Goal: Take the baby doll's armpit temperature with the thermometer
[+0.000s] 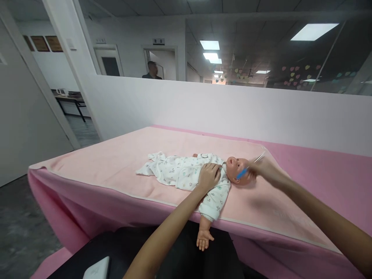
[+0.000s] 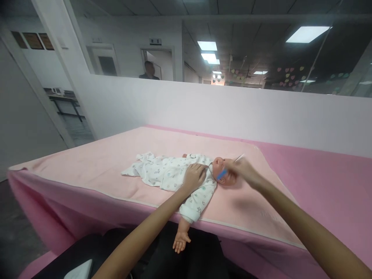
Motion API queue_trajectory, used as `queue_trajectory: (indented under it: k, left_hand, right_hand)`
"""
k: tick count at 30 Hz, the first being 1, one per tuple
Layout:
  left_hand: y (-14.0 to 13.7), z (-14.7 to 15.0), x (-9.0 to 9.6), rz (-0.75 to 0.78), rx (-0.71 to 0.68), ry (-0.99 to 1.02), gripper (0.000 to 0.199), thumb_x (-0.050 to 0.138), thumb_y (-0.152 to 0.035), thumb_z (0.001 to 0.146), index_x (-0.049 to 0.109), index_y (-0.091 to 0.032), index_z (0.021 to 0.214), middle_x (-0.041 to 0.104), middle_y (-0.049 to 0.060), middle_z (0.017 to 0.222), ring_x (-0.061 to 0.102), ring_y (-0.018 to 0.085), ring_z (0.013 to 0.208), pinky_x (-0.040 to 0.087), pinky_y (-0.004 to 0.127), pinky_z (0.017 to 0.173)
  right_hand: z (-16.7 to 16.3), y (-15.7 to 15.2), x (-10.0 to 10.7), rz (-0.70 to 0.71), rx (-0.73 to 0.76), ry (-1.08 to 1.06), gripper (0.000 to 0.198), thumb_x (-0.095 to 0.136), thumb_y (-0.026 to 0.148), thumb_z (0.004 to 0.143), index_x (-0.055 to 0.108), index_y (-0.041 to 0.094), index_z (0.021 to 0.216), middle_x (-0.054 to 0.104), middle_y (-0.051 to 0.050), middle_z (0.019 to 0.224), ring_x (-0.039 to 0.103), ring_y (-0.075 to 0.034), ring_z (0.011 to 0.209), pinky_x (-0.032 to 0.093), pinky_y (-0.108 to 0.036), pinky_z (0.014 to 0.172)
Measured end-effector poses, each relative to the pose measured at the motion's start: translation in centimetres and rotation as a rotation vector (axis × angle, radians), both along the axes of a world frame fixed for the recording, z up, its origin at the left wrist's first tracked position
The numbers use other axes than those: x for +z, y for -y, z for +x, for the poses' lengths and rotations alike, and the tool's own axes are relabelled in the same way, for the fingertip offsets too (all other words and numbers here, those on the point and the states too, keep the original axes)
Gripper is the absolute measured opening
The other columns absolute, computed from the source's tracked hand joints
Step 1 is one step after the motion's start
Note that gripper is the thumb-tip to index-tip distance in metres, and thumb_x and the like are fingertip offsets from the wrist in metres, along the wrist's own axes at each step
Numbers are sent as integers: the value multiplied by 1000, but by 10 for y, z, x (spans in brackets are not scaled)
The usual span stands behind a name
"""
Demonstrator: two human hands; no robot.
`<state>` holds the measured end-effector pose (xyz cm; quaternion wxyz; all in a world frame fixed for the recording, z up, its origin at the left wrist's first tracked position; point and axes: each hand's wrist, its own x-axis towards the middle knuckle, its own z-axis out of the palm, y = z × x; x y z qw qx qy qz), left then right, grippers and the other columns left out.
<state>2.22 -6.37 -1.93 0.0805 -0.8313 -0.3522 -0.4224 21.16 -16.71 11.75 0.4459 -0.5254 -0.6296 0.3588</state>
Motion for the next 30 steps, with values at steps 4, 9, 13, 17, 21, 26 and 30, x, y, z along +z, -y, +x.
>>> queue_trajectory:
  k: [4,9,13,17,21,26,30]
  left_hand:
    - [-1,0,0,-17,4,-4,20,44,-16,81,58,-21,94,63,3,90,53,18,85,37,33,77]
    - [0,0,0,-18,1,-3,21,43,-17,82,58,-21,96,63,3,92,53,18,87,37,33,78]
    - [0,0,-1,-25,-1,-2,21,43,-17,82,58,-21,95,63,3,91,54,18,87,37,33,78]
    - [0,-1,-1,-32,-3,-10,21,44,-17,81,59,-21,96,63,4,91,53,18,87,37,34,78]
    - [2,0,-1,-33,14,-2,21,44,-18,82,58,-21,97,63,4,93,53,19,89,37,35,80]
    - [2,1,-1,-43,8,-9,21,43,-18,82,58,-22,96,63,4,92,53,18,88,37,34,80]
    - [2,1,-1,-26,8,-12,21,43,-20,83,57,-21,98,62,3,92,53,17,88,38,33,80]
  right_hand:
    - [7,5,20,108,47,-6,25,63,40,67,63,17,58,62,-3,53,55,-12,46,42,-22,41]
    - [-1,7,49,513,-42,-137,43,37,47,80,54,23,49,47,3,38,37,-8,36,29,-20,33]
    - [-15,15,34,396,39,79,34,55,41,71,57,19,44,51,3,41,43,-8,40,36,-21,38]
    - [-12,19,22,392,-51,-63,29,57,44,72,60,20,56,55,2,48,50,-11,43,41,-23,42]
    - [-16,20,-6,178,33,114,36,65,43,66,52,18,43,47,2,37,42,-9,35,35,-22,36]
    - [-5,22,-32,333,-54,208,39,42,43,82,62,16,62,55,-1,47,46,-10,38,33,-22,32]
    - [-10,19,-68,436,160,567,30,47,31,80,58,20,55,51,0,46,45,-10,42,36,-23,38]
